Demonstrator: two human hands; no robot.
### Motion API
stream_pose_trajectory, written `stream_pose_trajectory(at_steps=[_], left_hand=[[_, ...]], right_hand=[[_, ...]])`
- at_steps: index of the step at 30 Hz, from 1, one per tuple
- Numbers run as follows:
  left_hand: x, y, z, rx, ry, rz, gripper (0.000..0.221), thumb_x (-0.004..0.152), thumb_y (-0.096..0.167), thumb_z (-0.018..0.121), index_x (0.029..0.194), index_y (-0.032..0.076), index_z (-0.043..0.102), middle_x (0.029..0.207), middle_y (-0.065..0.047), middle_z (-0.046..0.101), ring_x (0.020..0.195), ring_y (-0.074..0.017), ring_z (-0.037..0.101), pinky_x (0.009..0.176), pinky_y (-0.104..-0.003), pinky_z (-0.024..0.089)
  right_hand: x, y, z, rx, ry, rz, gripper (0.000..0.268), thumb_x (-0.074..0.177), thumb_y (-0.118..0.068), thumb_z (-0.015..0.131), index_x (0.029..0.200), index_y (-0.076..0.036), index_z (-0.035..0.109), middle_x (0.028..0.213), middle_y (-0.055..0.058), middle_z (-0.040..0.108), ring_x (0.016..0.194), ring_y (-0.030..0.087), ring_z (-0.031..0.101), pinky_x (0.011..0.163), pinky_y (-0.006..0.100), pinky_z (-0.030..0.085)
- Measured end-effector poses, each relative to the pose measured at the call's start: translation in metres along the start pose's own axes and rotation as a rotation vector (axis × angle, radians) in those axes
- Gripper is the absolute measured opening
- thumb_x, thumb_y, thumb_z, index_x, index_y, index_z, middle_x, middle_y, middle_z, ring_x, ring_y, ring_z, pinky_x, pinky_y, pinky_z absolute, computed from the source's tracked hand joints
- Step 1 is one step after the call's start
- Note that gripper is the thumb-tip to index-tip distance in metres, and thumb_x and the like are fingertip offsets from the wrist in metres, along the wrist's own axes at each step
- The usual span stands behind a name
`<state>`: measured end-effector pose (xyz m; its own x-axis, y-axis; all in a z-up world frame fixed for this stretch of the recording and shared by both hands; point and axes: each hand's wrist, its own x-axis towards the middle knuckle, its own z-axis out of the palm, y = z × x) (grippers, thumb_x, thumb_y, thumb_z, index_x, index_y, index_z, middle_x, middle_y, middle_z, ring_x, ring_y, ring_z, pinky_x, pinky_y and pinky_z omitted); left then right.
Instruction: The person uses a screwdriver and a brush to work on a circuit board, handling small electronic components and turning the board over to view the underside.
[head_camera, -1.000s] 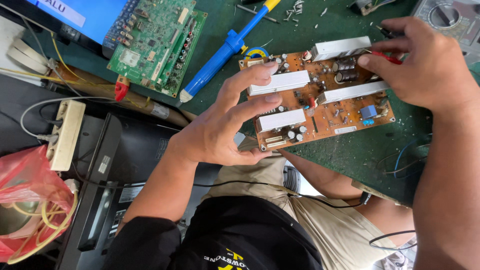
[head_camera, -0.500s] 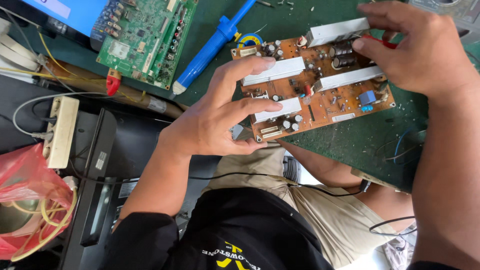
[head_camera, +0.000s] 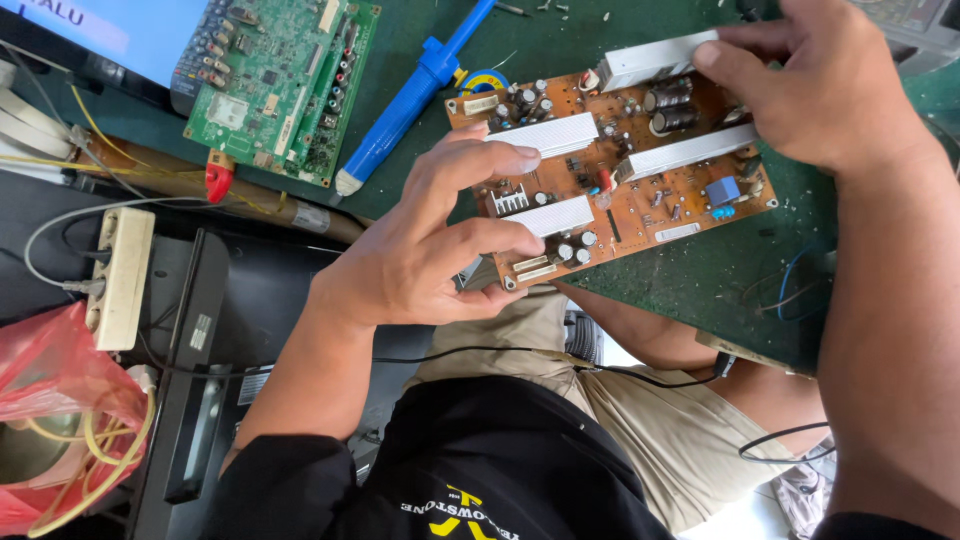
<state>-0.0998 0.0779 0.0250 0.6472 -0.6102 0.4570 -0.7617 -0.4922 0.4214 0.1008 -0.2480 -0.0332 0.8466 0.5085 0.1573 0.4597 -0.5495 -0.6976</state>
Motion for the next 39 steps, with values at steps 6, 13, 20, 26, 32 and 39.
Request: stream_pose_trajectory(at_steps=[6, 13, 20, 26, 32, 39], left_hand=[[0.016, -0.007, -0.002, 0.157, 0.154, 0.139, 0.041, 0.108, 0.042, 0.075, 0.133, 0.01, 0.068, 0.145, -0.018, 0.062, 0.132, -0.0406, 0.064, 0.115, -0.063, 0.05], [0.044, -0.021, -0.003, 0.153, 0.424, 0.098, 0.038, 0.112, 0.036, 0.062, 0.135, 0.005, 0.068, 0.132, -0.02, 0.071, 0.119, -0.0414, 0.074, 0.105, -0.053, 0.061], [0.073, -0.044, -0.005, 0.011, 0.649, -0.314, 0.035, 0.114, 0.034, 0.054, 0.128, 0.008, 0.072, 0.101, -0.005, 0.067, 0.082, -0.0184, 0.062, 0.073, -0.035, 0.05], [0.078, -0.052, -0.009, -0.015, 0.693, -0.438, 0.038, 0.113, 0.039, 0.051, 0.124, 0.012, 0.075, 0.116, -0.005, 0.077, 0.104, -0.0225, 0.074, 0.085, -0.036, 0.057], [0.069, -0.063, -0.003, -0.061, 0.731, -0.46, 0.037, 0.114, 0.037, 0.051, 0.123, 0.011, 0.076, 0.116, -0.003, 0.077, 0.102, -0.0191, 0.072, 0.083, -0.033, 0.054], [0.073, -0.061, 0.006, -0.048, 0.926, -0.419, 0.043, 0.117, 0.042, 0.044, 0.109, 0.012, 0.074, 0.073, 0.004, 0.037, 0.064, -0.0107, 0.029, 0.061, -0.036, 0.025]], right_hand=[[0.001, -0.028, -0.015, 0.093, -0.078, 0.153, 0.045, 0.115, -0.031, 0.071, 0.153, -0.008, 0.066, 0.11, 0.008, 0.078, 0.089, 0.009, 0.061, 0.078, 0.031, 0.048], [-0.001, -0.049, -0.042, 0.693, 0.159, 0.433, 0.06, 0.111, -0.056, 0.047, 0.146, -0.013, 0.068, 0.114, 0.017, 0.079, 0.095, 0.015, 0.075, 0.066, 0.025, 0.055], [0.012, -0.024, -0.038, 0.816, 0.289, 0.345, 0.048, 0.115, -0.04, 0.042, 0.152, -0.012, 0.057, 0.119, 0.016, 0.076, 0.088, 0.014, 0.064, 0.058, 0.025, 0.034], [0.01, -0.041, -0.03, 0.789, 0.251, 0.401, 0.049, 0.11, -0.03, 0.052, 0.155, -0.014, 0.056, 0.125, 0.016, 0.075, 0.091, 0.013, 0.061, 0.058, 0.025, 0.032], [0.007, -0.063, -0.031, 0.711, 0.2, 0.462, 0.05, 0.106, -0.029, 0.055, 0.155, -0.017, 0.057, 0.13, 0.007, 0.076, 0.1, 0.008, 0.055, 0.063, 0.027, 0.035], [0.005, -0.041, -0.026, 0.663, 0.144, 0.322, 0.073, 0.097, -0.021, 0.068, 0.164, -0.006, 0.042, 0.135, 0.017, 0.073, 0.096, 0.01, 0.058, 0.057, 0.026, 0.037]])
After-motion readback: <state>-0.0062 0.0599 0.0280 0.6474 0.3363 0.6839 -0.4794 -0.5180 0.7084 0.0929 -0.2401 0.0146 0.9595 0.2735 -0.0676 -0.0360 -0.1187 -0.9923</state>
